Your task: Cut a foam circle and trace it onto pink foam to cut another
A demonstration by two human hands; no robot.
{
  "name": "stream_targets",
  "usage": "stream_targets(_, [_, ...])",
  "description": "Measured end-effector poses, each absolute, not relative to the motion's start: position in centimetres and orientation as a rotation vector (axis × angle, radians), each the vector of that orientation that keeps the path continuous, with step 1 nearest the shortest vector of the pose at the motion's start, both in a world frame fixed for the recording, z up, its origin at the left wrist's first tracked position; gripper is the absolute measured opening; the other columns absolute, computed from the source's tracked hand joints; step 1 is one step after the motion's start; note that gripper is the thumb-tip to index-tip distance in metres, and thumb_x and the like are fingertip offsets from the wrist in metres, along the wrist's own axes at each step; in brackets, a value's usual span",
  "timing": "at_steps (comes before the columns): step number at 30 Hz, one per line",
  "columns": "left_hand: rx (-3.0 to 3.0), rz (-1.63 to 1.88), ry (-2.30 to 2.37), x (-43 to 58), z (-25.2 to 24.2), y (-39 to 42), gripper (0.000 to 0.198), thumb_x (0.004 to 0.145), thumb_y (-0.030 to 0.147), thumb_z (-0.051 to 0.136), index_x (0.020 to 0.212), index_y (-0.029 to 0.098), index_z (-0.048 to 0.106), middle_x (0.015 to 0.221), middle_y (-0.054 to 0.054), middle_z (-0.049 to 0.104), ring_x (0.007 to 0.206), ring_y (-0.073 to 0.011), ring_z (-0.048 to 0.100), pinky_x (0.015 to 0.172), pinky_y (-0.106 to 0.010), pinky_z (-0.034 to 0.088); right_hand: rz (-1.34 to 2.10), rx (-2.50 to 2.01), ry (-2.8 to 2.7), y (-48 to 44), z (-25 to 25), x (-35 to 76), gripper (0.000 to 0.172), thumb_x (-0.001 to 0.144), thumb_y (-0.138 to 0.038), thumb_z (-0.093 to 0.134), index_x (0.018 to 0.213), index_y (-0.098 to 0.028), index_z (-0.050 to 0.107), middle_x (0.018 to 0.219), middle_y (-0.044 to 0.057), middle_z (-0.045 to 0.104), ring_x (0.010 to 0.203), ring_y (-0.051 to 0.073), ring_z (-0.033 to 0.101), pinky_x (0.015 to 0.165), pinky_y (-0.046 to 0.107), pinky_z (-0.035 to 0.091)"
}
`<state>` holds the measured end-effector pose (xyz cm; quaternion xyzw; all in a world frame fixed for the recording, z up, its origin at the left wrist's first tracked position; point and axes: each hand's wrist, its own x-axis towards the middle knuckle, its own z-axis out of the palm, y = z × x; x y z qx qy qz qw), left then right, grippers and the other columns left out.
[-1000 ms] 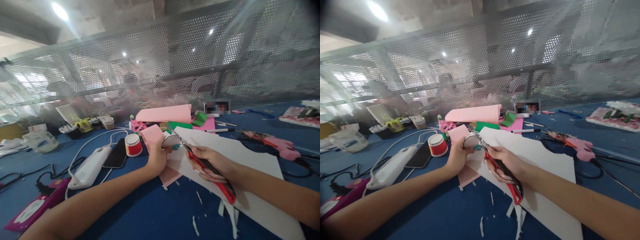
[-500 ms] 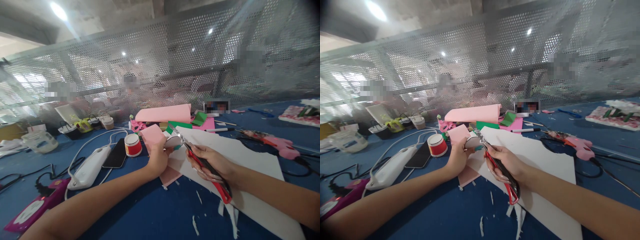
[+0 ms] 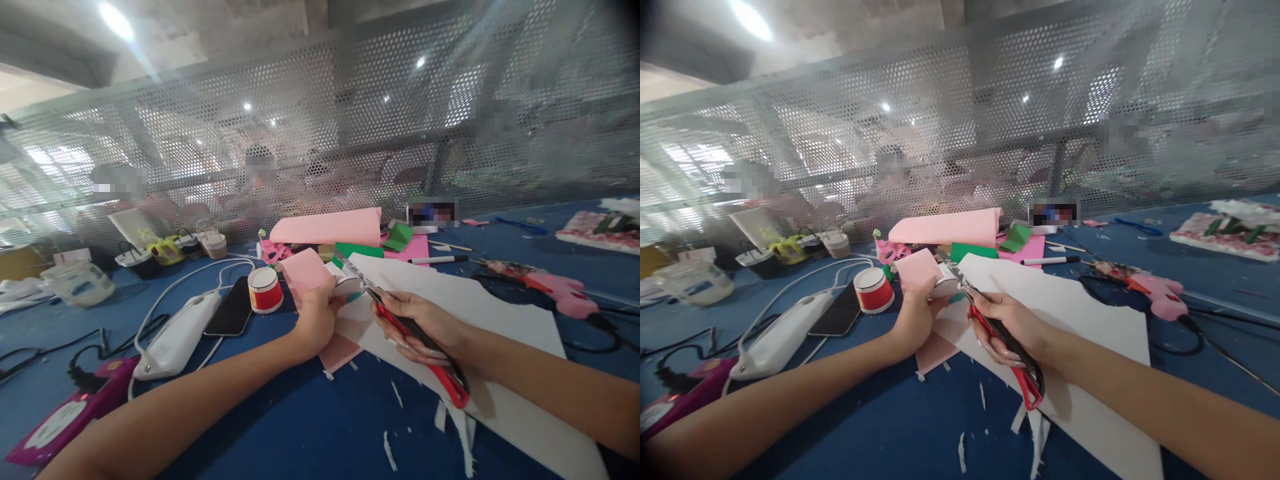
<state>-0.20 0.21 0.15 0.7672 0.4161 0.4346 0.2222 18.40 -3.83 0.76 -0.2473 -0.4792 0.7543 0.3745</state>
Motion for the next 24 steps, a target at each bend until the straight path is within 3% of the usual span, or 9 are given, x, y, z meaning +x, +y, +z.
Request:
stream_targets(5, [2.204,1.159,1.114,-0.23,0.14,0.04,0.017,0.077,0.013,0.05,0.087,0.016,0.064,0.078,-0.004,0.069,0.074,-0.0194,0.061,0.066,-0.028,0.046,1.925,-0.615,-1.245,-4.04,0.66,18.23,0.027,0.09,-0.037,0.048,0.074,-0.016,0.054,0.046,-0.005,0.054,0.02,0.003,0.029,0.021,0.014,0.026])
stream_targets(10, [2.132,1.231,1.236,-0.13,0.07,0.31,0.025,0.075,0.012,0.056,0.099,0.017,0.06,0.09,-0.005,0.069,0.081,-0.0197,0.061,0.072,-0.03,0.046,1.853,-0.637,-1.207,-3.71,0.22,18.13,0.026,0.09,-0.039,0.049,0.078,-0.017,0.055,0.045,-0.005,0.053,0.02,0.003,0.029,0.022,0.015,0.028])
stream_targets(24, [2.177,1.214,1.234,-0.14,0.27,0.07,0.008,0.077,0.014,0.053,0.081,0.018,0.059,0.077,-0.004,0.068,0.07,-0.0184,0.059,0.064,-0.029,0.044,1.864,-0.689,-1.224,-3.85,0.56,18.11,0.025,0.088,-0.039,0.052,0.077,-0.017,0.054,0.045,-0.005,0.054,0.022,0.004,0.03,0.024,0.015,0.028])
